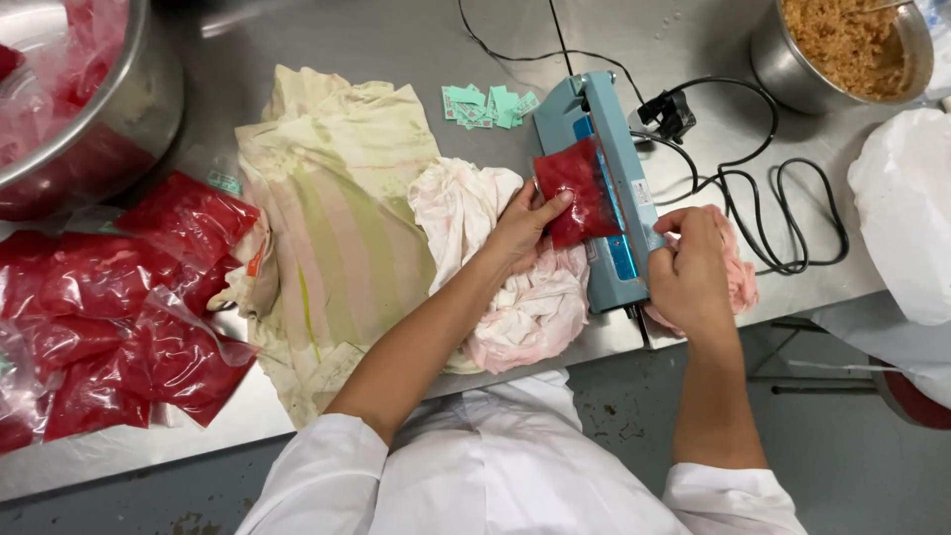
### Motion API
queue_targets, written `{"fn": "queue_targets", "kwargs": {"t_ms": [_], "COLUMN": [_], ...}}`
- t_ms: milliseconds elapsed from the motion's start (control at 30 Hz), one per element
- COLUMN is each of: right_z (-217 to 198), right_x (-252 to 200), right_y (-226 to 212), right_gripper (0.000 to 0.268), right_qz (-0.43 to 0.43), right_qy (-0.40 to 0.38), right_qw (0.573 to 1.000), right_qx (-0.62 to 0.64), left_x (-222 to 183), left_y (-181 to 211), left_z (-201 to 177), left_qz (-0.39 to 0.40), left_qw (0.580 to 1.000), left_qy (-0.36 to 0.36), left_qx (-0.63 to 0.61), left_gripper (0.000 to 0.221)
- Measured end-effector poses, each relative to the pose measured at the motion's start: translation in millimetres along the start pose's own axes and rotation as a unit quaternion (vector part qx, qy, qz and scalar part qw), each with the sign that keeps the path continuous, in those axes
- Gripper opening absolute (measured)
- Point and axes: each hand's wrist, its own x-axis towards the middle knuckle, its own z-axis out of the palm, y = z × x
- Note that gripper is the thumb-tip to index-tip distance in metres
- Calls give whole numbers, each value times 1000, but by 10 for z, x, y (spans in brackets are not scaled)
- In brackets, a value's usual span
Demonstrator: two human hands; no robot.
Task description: Wiping and sealing plastic pouches filled with red sauce using an impulse sealer.
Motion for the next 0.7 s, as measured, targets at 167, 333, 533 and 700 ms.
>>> {"fn": "queue_targets", "kwargs": {"t_ms": [167, 333, 533, 700], "right_z": [152, 175, 198, 202], "right_x": [38, -5, -12, -2], "right_y": [162, 159, 213, 214], "right_gripper": [24, 21, 20, 19], "right_qz": [-6, -7, -26, -27], "right_qy": [23, 30, 38, 38], "right_qw": [998, 997, 997, 997], "right_qx": [50, 69, 68, 66], "left_x": [56, -4, -23, -35], "left_y": [-11, 18, 43, 66], "left_z": [-13, 7, 33, 41], "left_qz": [13, 2, 4, 6], "left_qw": [1000, 1000, 1000, 1000], "left_qy": [0, 3, 0, 1], "left_qx": [-11, -7, -9, -13], "left_gripper": [60, 57, 56, 51]}}
